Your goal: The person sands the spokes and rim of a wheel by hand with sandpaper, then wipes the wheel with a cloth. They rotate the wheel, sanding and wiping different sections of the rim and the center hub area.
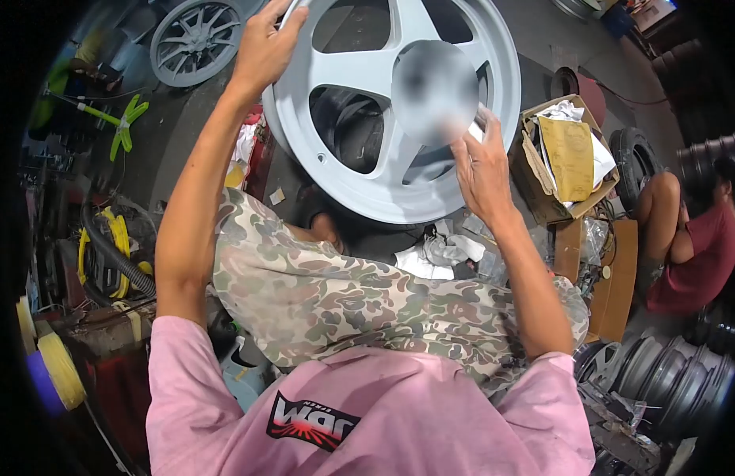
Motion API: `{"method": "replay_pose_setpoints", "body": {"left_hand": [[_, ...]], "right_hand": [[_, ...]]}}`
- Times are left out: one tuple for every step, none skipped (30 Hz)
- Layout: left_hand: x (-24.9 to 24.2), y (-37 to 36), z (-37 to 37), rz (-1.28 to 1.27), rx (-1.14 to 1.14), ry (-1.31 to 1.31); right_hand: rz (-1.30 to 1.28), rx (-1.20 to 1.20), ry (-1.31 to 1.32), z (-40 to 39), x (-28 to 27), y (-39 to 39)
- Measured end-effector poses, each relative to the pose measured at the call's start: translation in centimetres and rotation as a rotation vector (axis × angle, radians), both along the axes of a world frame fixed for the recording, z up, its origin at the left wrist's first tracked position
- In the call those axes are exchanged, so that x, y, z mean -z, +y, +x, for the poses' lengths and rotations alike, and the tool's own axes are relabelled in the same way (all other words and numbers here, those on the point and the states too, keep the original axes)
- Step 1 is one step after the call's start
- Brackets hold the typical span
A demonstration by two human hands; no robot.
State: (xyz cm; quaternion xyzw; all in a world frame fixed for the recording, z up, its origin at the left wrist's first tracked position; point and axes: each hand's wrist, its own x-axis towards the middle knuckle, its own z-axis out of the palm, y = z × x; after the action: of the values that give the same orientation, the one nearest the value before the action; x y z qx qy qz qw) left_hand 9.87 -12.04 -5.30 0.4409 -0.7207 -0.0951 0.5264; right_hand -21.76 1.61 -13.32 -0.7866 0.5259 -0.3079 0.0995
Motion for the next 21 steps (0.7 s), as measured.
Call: {"method": "replay_pose_setpoints", "body": {"left_hand": [[0.1,0.0,0.2,-0.004,-0.012,-0.001],[0.2,-0.1,0.3,-0.006,-0.026,-0.002],[0.2,-0.1,0.5,-0.012,-0.024,-0.004],[0.1,-0.1,0.7,-0.021,-0.023,-0.021],[0.1,-0.1,0.7,-0.027,-0.021,-0.039],[0.2,0.0,0.7,-0.027,-0.02,-0.044],[0.3,-0.1,0.6,-0.034,-0.022,-0.046],[0.5,-0.1,0.6,-0.042,-0.027,-0.046],[0.4,0.2,0.3,-0.035,-0.024,-0.047],[0.4,0.4,0.0,-0.007,-0.011,-0.025],[0.0,0.5,-0.2,0.01,-0.005,-0.001],[-0.1,0.5,-0.2,0.005,-0.007,0.001],[-0.1,0.7,-0.2,-0.011,0.01,-0.002],[0.0,0.8,-0.2,-0.025,0.024,-0.003],[-0.1,0.9,-0.2,-0.035,0.01,-0.019],[-0.1,1.1,-0.3,-0.027,0.003,-0.015],[-0.2,1.2,-0.6,-0.013,0.004,-0.002],[-0.3,1.2,-0.8,-0.007,0.006,0.011],[-0.2,1.1,-0.8,-0.006,0.008,0.011],[-0.1,1.0,-0.8,-0.001,0.008,0.011],[-0.2,1.0,-0.7,0.001,0.008,0.014]], "right_hand": [[0.011,0.042,-0.099,0.8,-0.1,-0.2],[0.023,0.082,-0.198,1.7,-0.1,-0.2],[0.126,0.075,-0.284,3.2,0.6,0.0],[0.128,0.041,-0.254,4.1,2.8,0.1],[-0.044,0.034,-0.083,5.2,3.8,0.7],[-0.213,0.03,0.091,6.1,4.4,1.1],[-0.213,0.03,0.089,6.4,4.4,1.0],[-0.126,0.045,-0.115,6.5,4.4,0.6],[-0.031,0.065,-0.318,6.7,4.4,0.6],[-0.026,0.073,-0.317,6.9,4.3,0.8],[0.025,0.117,-0.377,7.3,4.0,0.4],[0.076,0.157,-0.436,7.7,3.6,0.0],[-0.056,0.192,-0.354,8.0,3.4,-0.2],[-0.056,0.185,-0.35,8.4,3.1,-0.5],[-0.068,0.228,-0.5,8.9,2.4,-0.7],[-0.074,0.278,-0.65,9.1,1.8,-0.7],[-0.088,0.286,-0.683,9.2,1.1,-1.4],[-0.087,0.288,-0.682,9.0,1.3,-2.6],[-0.107,0.286,-0.591,8.7,1.5,-3.9],[-0.127,0.282,-0.499,8.6,1.7,-4.4],[-0.191,0.339,-0.355,8.7,2.2,-4.2]]}}
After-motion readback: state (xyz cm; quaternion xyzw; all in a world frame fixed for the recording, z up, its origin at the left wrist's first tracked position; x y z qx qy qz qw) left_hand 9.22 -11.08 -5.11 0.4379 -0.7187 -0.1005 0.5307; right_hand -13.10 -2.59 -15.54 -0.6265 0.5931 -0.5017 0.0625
